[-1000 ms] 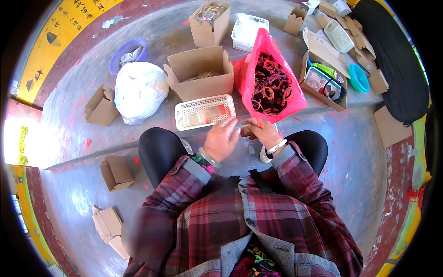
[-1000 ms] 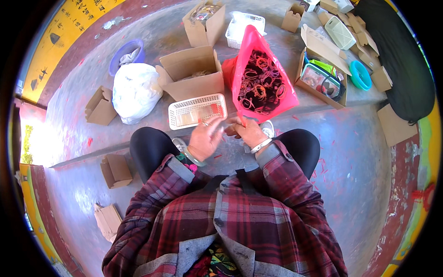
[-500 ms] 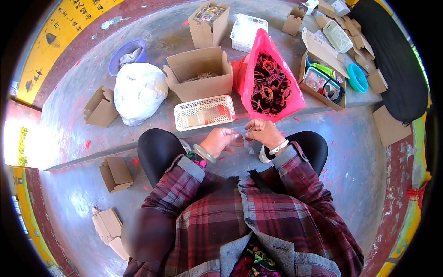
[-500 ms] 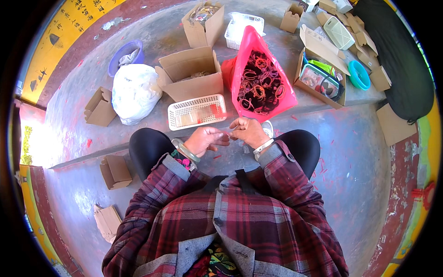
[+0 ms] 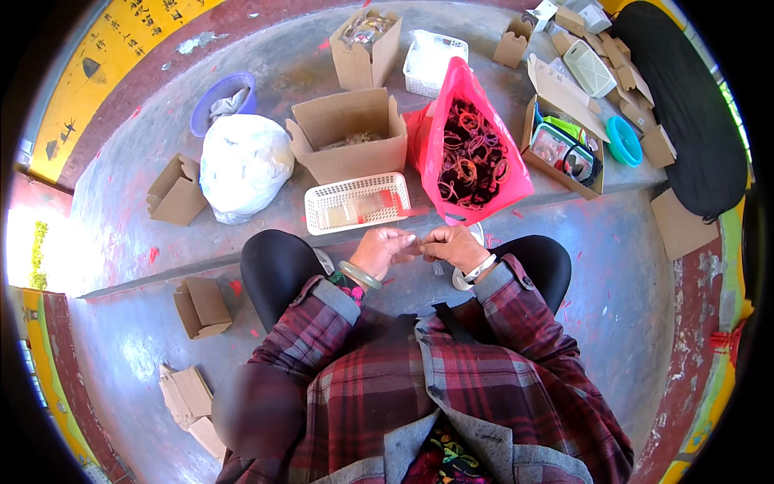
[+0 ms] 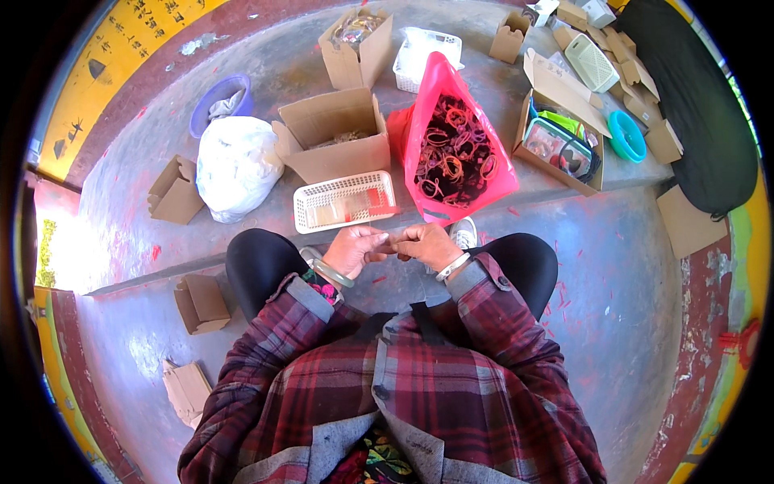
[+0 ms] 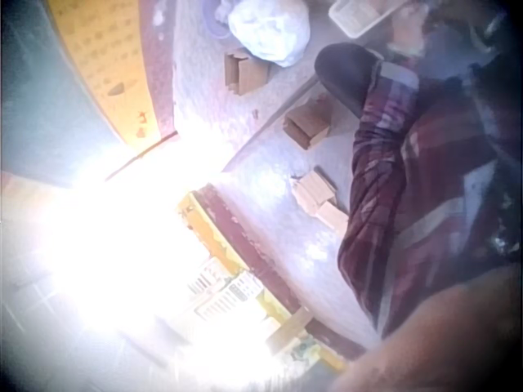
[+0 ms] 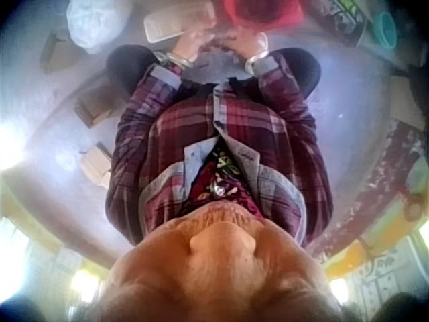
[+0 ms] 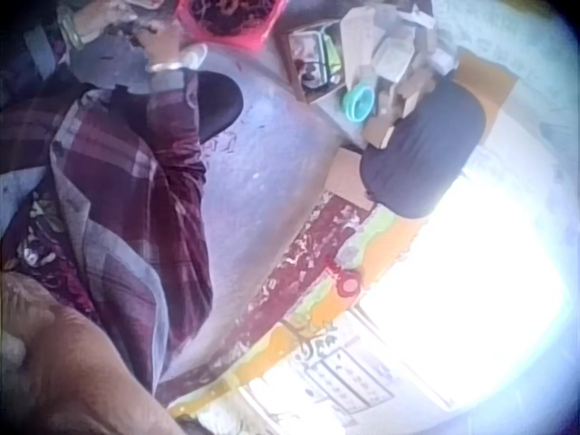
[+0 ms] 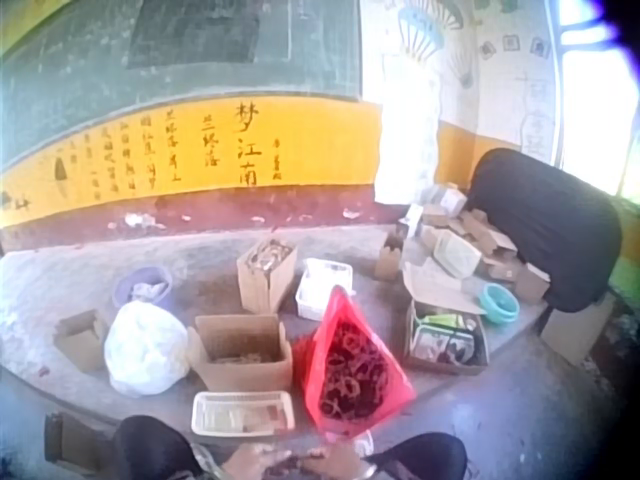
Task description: The person sits on the floor and sorts small red and black craft items, likely rubber bands or hair ties, from a pink bag into a white basket. They handle the items one by one, picking them up, briefly inspecting them, and placing them into the basket.
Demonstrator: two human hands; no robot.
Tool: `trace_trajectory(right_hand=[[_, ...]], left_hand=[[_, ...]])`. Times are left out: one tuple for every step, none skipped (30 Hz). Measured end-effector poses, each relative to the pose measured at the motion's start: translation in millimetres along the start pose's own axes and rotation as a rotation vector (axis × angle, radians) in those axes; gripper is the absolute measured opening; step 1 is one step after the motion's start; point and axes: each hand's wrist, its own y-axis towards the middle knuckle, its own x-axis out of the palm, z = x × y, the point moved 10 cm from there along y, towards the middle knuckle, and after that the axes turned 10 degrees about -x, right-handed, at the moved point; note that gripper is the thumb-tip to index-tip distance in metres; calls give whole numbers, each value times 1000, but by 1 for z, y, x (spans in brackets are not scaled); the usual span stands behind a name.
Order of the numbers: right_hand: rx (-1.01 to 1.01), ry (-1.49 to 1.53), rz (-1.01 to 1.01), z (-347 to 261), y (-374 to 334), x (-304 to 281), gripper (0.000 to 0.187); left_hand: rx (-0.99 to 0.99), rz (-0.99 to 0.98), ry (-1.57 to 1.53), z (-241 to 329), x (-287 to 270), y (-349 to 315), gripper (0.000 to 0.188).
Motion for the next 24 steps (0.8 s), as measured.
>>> trace_trajectory(right_hand=[[7, -30, -2, 0, 0, 1, 14], [15, -60, -4, 0, -1, 2, 14], [18, -76, -2, 0, -1, 1, 14], [21, -92, 0, 0, -1, 1, 14], [25, -108, 2, 0, -2, 0, 14], [22, -107, 0, 0, -2, 0, 15], [18, -106, -1, -1, -2, 0, 15], [15, -104, -3, -1, -2, 0, 16], [14, -106, -7, -3, -2, 1, 16], [13, -107, -10, -6, -3, 1, 16], [11, -108, -14, -7, -4, 2, 16], [5, -105, -10, -6, -4, 2, 17], [-1, -102, -6, -4, -3, 2, 17], [-7, -98, -1, -3, -3, 1, 17], [-1, -107, -12, -2, -3, 3, 17], [5, -117, -22, -1, -3, 4, 17], [12, -126, -32, 0, -2, 4, 18], [16, -179, -36, -1, -2, 3, 18], [21, -232, -41, -2, -2, 2, 19], [26, -285, -47, -2, -2, 2, 20], [3, -326, -20, -4, -2, -2, 21], [-20, -366, 6, -5, -2, -5, 21], [-42, -407, 33, -6, -1, -8, 22], [-41, -409, 35, -4, -1, -9, 21]], left_hand=[[0, 9, -2, -1, -1, 0, 20], [0, 18, -4, -2, -1, -1, 20], [-1, 27, -7, -3, -1, -1, 20], [-4, 26, -8, -4, -1, -1, 20], [-6, 24, -9, -4, -1, 0, 20], [-8, 24, -10, -4, -1, 0, 20], [-8, 20, -4, -5, -2, 0, 20], [-7, 16, 2, -6, -3, 1, 20], [-6, 11, 9, -4, -2, 0, 20], [-8, 5, -18, -2, 0, -1, 21], [-10, 0, -45, 1, 3, -3, 21], [-11, -7, -72, 4, 6, -5, 22], [-17, -20, -66, 3, 6, -5, 23], [-23, -32, -60, 2, 6, -4, 23], [-28, -43, -55, 0, 5, -3, 24], [-24, -39, -63, -2, 3, -1, 24], [-19, -34, -71, -5, 0, 2, 23], [-14, -31, -78, -6, -1, 3, 22], [8, 10, -77, -4, -6, 3, 21], [30, 51, -76, -2, -10, 2, 20], [53, 91, -75, 0, -14, 1, 19], [56, 107, -72, 0, -16, 1, 18], [60, 123, -69, 0, -18, 1, 17], [64, 141, -66, -1, -21, 1, 17]])
